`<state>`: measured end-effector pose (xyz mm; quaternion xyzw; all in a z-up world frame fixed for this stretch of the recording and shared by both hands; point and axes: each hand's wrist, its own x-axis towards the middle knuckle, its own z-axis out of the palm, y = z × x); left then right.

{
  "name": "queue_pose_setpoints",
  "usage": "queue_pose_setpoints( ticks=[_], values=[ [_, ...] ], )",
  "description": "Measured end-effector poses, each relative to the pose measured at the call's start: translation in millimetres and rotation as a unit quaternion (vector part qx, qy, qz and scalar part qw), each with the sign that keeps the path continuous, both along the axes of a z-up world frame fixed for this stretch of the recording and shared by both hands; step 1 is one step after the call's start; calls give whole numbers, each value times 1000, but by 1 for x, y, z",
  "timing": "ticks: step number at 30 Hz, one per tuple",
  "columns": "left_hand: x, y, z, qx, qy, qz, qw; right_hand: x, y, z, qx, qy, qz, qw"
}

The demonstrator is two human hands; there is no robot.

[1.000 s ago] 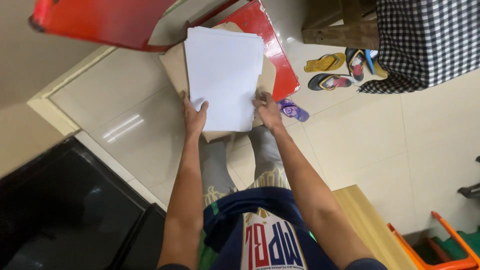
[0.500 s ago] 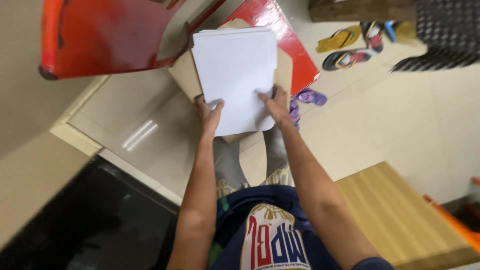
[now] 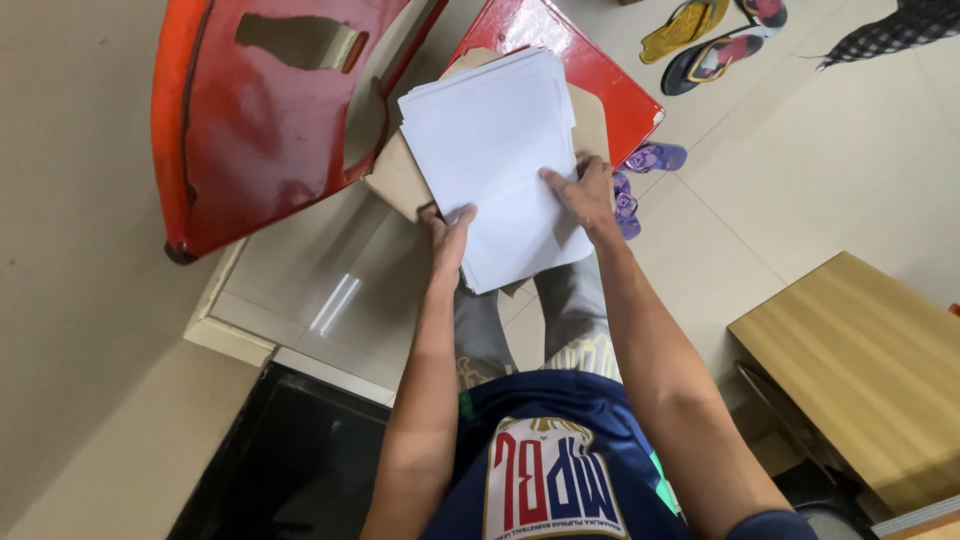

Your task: The person places a stack of white papers onto a sheet of brown wrapping paper on a red plastic chair. They fold the brown paper over the stack to create a neat package. The person then moves to a table and handles a bundle of green sticks, adjusting the rubber band around them.

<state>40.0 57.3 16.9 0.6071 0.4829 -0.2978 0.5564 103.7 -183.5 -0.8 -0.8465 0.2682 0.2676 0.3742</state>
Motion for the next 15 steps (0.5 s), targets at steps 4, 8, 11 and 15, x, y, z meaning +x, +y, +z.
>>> queue_pose_setpoints(
  ticks=[4, 8, 11, 15],
  values=[
    [11, -3, 3, 6, 27, -14, 1000, 8, 1, 30, 41, -3, -21, 999],
    [9, -15, -1, 16, 27, 4, 999, 9, -11, 45, 165, 93, -125, 974],
    [5, -23, -6, 35, 26, 13, 999, 18, -17, 58, 212, 134, -158, 955],
    [2, -38, -8, 53, 10, 1, 999, 21, -33, 70, 247, 184, -173, 936]
  ],
)
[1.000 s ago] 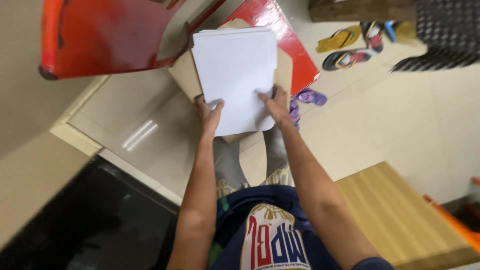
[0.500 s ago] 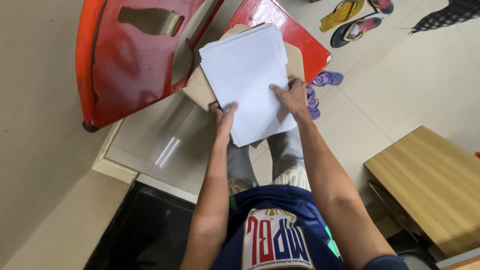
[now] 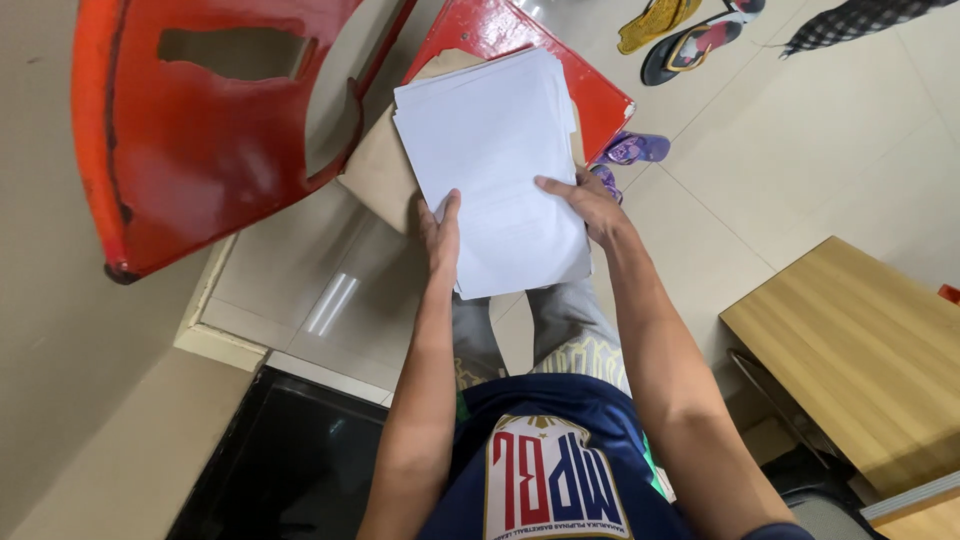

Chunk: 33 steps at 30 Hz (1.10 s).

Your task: The person places a stack of white papers onto a sheet of brown wrapping paper on a red plastic chair. They fold the brown paper over the stack to create a neat package. The person then moves to a table and handles a bundle of green sticks, adjusting the rubber band around them.

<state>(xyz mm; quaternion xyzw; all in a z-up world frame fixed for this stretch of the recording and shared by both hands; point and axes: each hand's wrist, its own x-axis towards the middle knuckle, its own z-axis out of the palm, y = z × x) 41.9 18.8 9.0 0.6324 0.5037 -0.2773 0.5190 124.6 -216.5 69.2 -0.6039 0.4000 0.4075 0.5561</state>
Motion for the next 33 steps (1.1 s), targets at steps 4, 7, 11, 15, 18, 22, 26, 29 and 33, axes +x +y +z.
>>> queue_pose_setpoints(
  ticks=[4, 7, 11, 15, 18, 22, 26, 29, 33],
  values=[
    [5, -14, 1, 16, 3, -44, 999, 3, -14, 15, 1, -12, 24, 1000],
    [-6, -20, -20, 55, -20, -128, 990, 4, -25, 21, 3, -53, 42, 998],
    [6, -35, 1, 123, -11, -283, 951, -2, -44, 19, -34, -85, 77, 993],
    [12, -47, 17, 170, -6, -344, 923, -8, -58, 18, -57, -111, 66, 990],
    [12, -44, 14, 218, -53, -345, 912, -15, -63, 14, -45, -122, 35, 991],
    [25, -31, 8, 268, -87, -314, 907, -17, -63, 14, -55, -126, 26, 990],
    [49, -18, 14, 334, -139, -307, 880, -17, -58, 19, -59, -127, 7, 990],
    [70, -11, 17, 330, -163, -330, 870, -18, -57, 19, -57, -132, -5, 990],
    [95, 3, 5, 302, -176, -375, 859, -17, -52, 24, -61, -140, -6, 988]
  ],
)
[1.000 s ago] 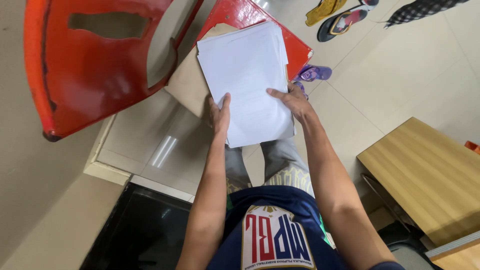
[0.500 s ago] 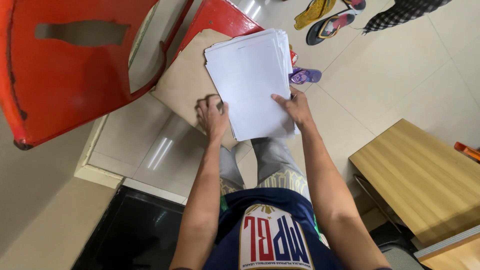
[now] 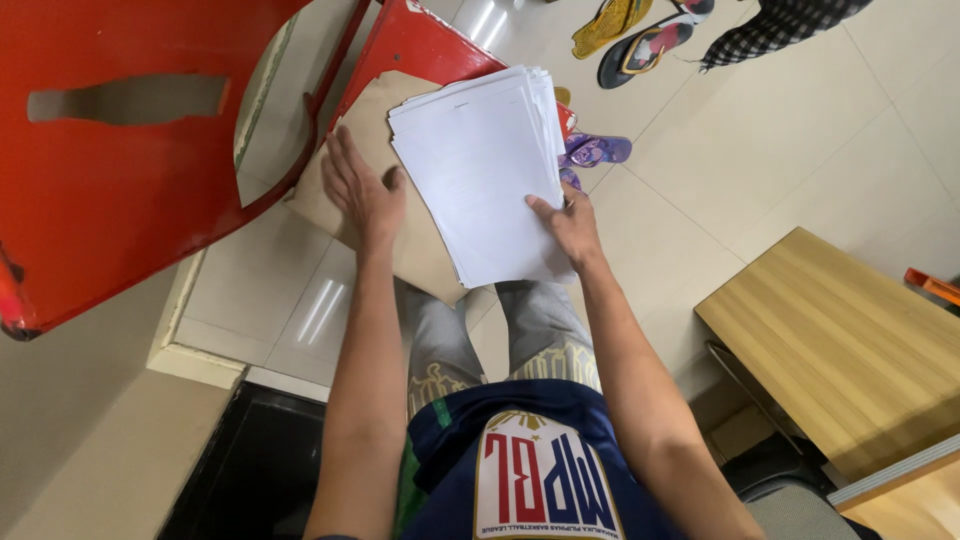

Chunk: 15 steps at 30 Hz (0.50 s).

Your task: The person places a stack of white papers onto a sheet of brown wrapping paper on a red plastic chair. They fold the brown paper over the stack to create a neat package. The person then moves to a table and handles a bundle of green sticks, adjusting the rubber band around them.

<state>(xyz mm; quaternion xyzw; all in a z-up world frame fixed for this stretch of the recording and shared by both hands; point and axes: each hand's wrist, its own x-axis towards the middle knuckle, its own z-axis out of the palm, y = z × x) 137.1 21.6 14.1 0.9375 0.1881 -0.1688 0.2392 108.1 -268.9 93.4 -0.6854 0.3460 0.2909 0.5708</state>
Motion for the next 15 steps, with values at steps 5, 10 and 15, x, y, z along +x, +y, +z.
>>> queue_pose_setpoints(
  ticks=[5, 10, 15],
  values=[
    [20, 10, 1, 6, 29, -6, 1000, -3, 4, 1, -15, -21, 0, 1000],
    [34, 21, 9, 2, 65, -20, 998, 1, 8, 9, -37, 10, -4, 999],
    [40, 25, 21, -31, 86, -13, 996, -1, 5, -3, -21, -25, -18, 999]
  ],
)
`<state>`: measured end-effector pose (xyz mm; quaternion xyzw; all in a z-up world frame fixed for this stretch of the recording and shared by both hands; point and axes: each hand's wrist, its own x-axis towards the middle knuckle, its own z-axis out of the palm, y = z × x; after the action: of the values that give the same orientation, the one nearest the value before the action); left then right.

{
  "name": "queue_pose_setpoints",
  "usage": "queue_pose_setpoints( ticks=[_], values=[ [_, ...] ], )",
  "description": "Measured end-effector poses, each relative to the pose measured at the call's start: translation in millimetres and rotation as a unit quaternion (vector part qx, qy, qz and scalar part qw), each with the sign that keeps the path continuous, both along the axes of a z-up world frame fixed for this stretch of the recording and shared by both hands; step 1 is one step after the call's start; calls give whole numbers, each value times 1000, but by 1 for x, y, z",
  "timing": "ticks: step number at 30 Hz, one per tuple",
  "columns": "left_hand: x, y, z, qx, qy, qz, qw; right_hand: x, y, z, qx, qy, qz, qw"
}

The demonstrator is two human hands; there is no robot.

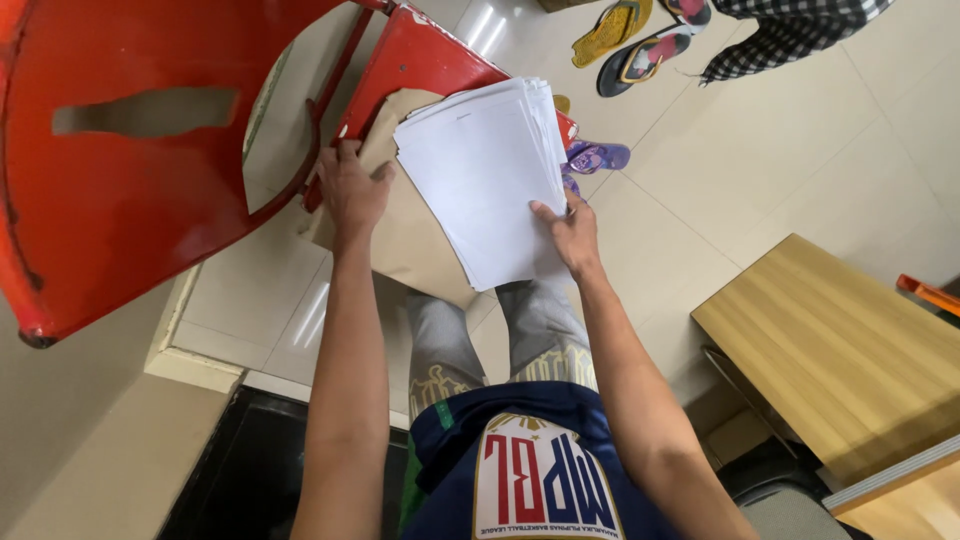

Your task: The person places a stack of white papers onto a sheet of brown wrapping paper on a red plastic chair. They fold the brown paper over the stack to create a neat package. The person then moves to a table and handles a bundle of green sticks, adjusting the rubber band around them.

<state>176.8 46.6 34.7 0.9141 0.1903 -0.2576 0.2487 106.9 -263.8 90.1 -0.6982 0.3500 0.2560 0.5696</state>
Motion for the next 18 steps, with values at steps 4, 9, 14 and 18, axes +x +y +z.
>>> queue_pose_setpoints(
  ticks=[4, 9, 14, 18],
  values=[
    [-15, 1, 3, -17, 22, 17, 999, 0, -2, 0, -28, -9, 18, 999],
    [-79, 29, -39, -87, 23, 41, 995, 13, -4, 9, -96, -8, 37, 995],
    [-103, 41, -12, -202, 28, 135, 970, 28, -16, -11, -75, -26, 54, 995],
    [-125, 46, -6, -243, 58, 264, 931, 45, -5, -15, -22, -71, 92, 993]
  ],
)
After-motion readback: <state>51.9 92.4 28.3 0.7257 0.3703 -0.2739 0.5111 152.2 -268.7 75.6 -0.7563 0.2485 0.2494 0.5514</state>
